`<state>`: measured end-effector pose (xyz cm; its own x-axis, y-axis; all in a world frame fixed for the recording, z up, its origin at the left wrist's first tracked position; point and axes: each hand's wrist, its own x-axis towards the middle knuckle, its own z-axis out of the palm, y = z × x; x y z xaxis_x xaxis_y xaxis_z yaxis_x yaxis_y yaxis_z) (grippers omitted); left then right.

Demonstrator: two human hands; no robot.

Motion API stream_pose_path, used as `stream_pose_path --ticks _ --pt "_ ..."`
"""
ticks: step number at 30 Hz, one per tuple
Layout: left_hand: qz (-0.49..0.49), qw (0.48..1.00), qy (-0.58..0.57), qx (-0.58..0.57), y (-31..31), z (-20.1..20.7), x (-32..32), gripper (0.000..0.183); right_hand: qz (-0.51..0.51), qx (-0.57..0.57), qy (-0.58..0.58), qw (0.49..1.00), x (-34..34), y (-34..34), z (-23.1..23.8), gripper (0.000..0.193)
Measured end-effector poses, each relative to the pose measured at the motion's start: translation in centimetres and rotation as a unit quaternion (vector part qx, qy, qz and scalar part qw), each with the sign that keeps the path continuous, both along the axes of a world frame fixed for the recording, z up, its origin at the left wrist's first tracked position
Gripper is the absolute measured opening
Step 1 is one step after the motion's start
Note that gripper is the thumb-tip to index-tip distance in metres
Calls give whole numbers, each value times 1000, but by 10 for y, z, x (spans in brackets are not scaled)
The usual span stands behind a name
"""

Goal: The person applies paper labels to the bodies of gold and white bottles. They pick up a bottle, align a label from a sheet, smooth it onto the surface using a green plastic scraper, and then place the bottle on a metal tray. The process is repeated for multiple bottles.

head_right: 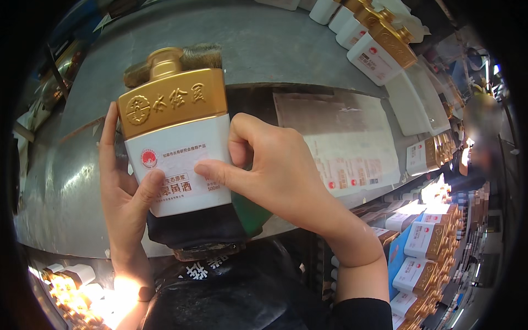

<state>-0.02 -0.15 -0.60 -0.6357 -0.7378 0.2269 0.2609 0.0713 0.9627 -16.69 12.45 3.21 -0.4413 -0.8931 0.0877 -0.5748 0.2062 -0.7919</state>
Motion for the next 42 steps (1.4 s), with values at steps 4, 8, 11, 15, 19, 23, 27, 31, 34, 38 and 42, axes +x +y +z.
stream_pose_path --ticks 4,8,11,15,19,23,27,31,34,38,42 --pt "16 1000 -7 -7 2 2 -1 87 -6 -23 -23 999 1 0 -6 41" --pt "20 1000 3 -14 3 2 -2 82 -17 -27 -32 999 3 -1 -6 40" --pt "12 999 -3 -43 -8 0 0 77 -34 -26 -84 996 1 0 -4 41" --pt "42 996 -45 -65 -3 9 -5 67 -19 5 -32 999 0 -8 9 38" --pt "65 992 -34 -105 -3 0 -10 63 -25 -11 -9 1000 -2 -12 2 40" --pt "75 987 -41 -137 -6 -4 -9 65 -30 -47 -2 998 -2 -13 -5 42" --pt "73 987 -5 -142 -3 -4 -6 64 -43 -54 -169 983 -9 0 -5 26" --pt "59 919 -175 -349 -2 -3 26 47 -80 -110 -485 864 -16 33 -10 20" --pt "25 931 -210 -296 6 1 28 35 -82 -83 -420 900 14 56 -7 18" --pt "2 947 -204 -247 9 1 26 37 -103 -80 -304 944 40 63 -9 19" --pt "7 947 -186 -260 9 1 24 38 -94 -63 -309 944 40 62 -16 19"
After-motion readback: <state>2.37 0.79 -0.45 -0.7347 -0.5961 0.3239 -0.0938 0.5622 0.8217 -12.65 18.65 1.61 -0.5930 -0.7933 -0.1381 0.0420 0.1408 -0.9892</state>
